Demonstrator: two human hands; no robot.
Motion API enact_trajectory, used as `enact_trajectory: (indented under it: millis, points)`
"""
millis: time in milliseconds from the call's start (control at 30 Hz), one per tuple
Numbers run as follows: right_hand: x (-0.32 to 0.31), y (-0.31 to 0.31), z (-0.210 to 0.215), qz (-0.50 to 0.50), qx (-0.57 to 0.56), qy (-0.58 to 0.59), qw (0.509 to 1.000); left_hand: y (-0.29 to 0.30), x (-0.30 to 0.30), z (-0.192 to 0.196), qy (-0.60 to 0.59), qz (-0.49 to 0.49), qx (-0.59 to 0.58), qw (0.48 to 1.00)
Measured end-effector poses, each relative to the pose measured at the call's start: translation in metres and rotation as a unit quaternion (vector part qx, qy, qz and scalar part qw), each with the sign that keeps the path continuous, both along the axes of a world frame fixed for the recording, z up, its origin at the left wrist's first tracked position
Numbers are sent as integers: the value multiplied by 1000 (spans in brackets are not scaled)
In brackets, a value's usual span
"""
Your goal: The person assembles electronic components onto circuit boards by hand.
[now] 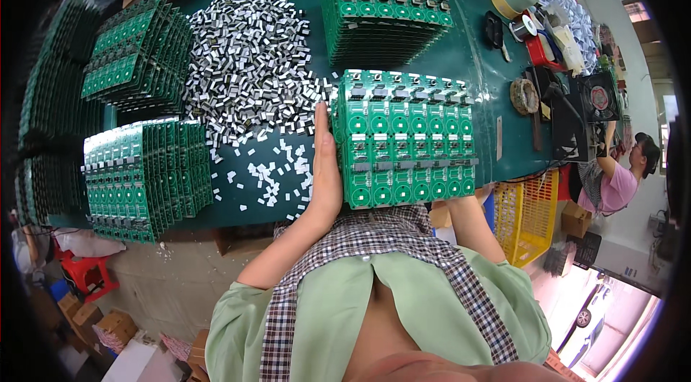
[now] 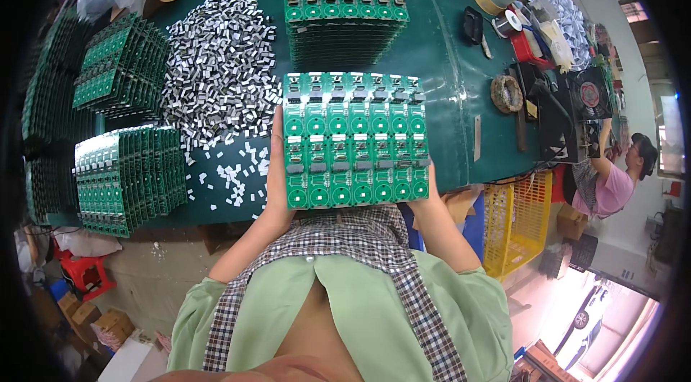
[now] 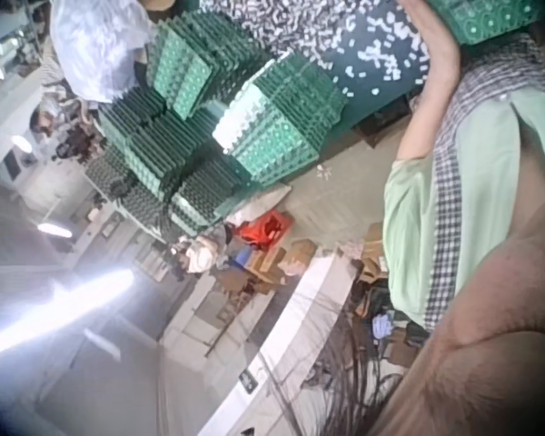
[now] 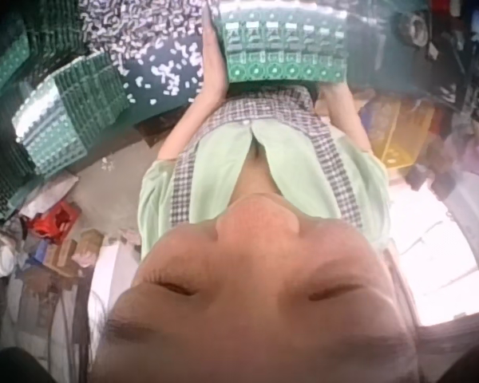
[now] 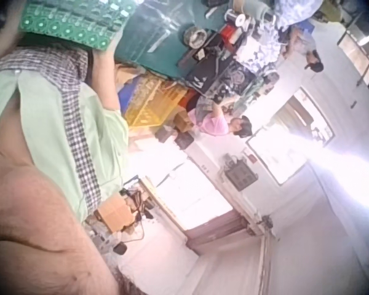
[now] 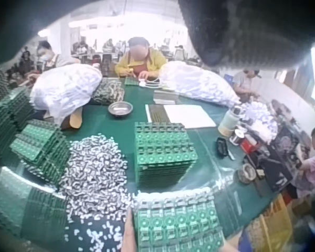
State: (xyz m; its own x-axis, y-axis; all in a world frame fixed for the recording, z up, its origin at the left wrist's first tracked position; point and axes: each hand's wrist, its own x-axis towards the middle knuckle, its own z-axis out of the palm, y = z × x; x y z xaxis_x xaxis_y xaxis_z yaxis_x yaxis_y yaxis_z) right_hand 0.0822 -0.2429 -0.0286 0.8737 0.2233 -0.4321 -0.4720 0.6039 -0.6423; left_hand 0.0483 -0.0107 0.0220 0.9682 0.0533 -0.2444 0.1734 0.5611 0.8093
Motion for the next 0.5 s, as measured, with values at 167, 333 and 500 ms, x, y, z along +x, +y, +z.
enact_trajectory:
  millis: [167,333,500]
  points:
    - [12,28,69,-23,-66,-18,997,-1,-4,12,-105,28,111,988]
    - [16,27,66,19,25,-47,998,4,-8,-12,-241,20,296,924]
    - [16,28,64,1,8,-17,1000,5,-11,-20,-255,30,284,924]
